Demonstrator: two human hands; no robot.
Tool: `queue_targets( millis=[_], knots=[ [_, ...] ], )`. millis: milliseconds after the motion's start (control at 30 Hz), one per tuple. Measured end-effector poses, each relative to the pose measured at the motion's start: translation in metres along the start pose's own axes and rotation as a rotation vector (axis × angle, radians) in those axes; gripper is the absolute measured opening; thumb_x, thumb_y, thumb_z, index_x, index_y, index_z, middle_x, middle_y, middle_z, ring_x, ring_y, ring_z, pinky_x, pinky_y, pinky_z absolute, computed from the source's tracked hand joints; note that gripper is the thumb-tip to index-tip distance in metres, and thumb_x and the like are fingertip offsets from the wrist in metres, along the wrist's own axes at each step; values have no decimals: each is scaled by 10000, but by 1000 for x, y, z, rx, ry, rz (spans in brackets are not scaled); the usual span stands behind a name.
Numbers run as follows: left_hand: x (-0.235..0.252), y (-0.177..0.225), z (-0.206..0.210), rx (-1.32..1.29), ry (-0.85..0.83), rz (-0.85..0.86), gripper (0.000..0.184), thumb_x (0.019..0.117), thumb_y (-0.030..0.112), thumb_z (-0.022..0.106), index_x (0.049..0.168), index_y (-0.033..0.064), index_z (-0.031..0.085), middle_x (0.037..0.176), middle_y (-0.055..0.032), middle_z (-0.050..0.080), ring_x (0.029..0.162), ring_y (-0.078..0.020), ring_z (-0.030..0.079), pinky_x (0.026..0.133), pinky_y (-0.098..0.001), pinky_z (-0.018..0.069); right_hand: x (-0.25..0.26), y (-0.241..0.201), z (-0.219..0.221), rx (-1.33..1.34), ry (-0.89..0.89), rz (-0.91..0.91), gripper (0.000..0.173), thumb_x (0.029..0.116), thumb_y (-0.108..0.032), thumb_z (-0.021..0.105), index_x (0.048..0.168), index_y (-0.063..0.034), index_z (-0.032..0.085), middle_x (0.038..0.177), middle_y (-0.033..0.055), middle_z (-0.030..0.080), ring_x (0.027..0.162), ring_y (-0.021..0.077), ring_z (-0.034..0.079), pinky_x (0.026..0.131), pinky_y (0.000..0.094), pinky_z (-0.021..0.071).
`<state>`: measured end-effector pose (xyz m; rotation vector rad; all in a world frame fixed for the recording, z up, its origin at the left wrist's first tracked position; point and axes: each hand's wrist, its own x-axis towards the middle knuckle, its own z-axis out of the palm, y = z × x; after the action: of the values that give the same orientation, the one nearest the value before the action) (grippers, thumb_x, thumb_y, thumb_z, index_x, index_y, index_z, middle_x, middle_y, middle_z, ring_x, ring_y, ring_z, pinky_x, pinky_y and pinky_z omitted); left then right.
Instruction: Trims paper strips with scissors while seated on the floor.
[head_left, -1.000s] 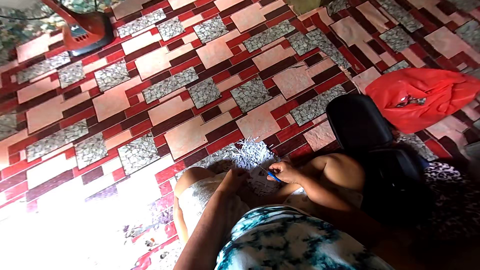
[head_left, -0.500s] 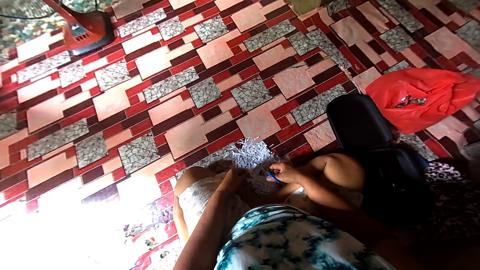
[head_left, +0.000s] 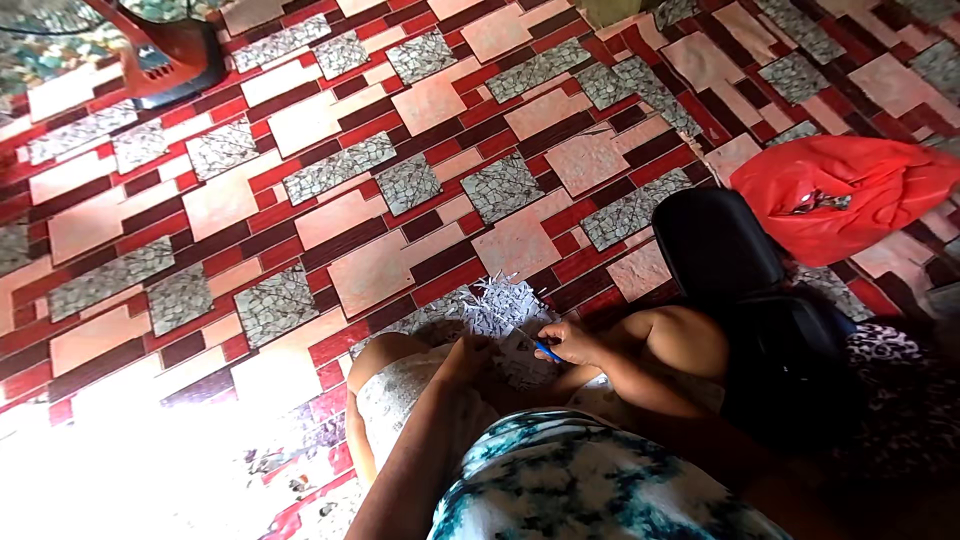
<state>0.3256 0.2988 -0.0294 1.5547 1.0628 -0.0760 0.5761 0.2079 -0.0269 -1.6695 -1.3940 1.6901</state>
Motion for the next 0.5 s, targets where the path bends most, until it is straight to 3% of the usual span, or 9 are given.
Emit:
queue_targets(
  millis=[133, 500],
  knots=[
    [-1, 2, 1, 7, -3, -4, 237, 1053, 174, 558, 1042, -12, 706, 812, -24, 642, 678, -46, 556, 699, -250, 503, 2, 3, -1, -4, -36, -4, 337, 977, -268, 694, 1105, 38, 638, 837, 53, 620, 691, 68, 565, 685, 247, 501],
    [-3, 5, 1, 23, -2, -16, 240, 1054, 184, 563, 1055, -10, 705, 829, -37, 649, 679, -57, 559, 702, -264, 508, 3, 4, 2, -29, -36, -24, 324, 959, -229, 707, 1120, 46, 650, 861, 80, 636, 704, 85, 566, 694, 262, 499]
  ],
)
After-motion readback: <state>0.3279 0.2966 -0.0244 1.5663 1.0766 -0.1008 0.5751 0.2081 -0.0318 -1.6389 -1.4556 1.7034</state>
